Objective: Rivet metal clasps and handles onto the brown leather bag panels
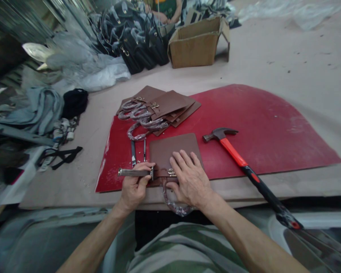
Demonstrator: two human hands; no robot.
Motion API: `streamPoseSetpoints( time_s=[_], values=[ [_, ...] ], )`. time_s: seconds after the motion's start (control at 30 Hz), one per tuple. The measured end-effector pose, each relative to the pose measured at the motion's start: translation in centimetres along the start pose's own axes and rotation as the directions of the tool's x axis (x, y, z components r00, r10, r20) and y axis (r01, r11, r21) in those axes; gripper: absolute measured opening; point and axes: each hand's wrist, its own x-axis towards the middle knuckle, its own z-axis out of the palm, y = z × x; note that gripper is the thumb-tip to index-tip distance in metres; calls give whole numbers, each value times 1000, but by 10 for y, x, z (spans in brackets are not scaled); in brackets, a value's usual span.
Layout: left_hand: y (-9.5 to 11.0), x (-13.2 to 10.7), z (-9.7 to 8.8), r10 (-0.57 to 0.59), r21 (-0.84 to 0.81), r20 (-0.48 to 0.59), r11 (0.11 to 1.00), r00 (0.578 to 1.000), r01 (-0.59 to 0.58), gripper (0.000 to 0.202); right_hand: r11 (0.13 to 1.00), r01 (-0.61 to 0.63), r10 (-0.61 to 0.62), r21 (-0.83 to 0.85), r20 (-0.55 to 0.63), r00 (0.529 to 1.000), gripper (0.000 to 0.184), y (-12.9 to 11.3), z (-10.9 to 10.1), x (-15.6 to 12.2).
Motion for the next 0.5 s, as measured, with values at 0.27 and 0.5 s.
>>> streamPoseSetpoints(
  time_s=[0.27, 0.5],
  values=[
    [4, -21, 8, -3, 45, -133, 999, 991, 9, 21, 1000, -5, 5, -7, 29, 1000, 69, 1, 1, 2],
    [4, -22, 9, -57, 40, -143, 997, 988, 63, 22, 1000, 10, -9, -30, 16, 1000, 66, 2, 1, 2]
  ],
)
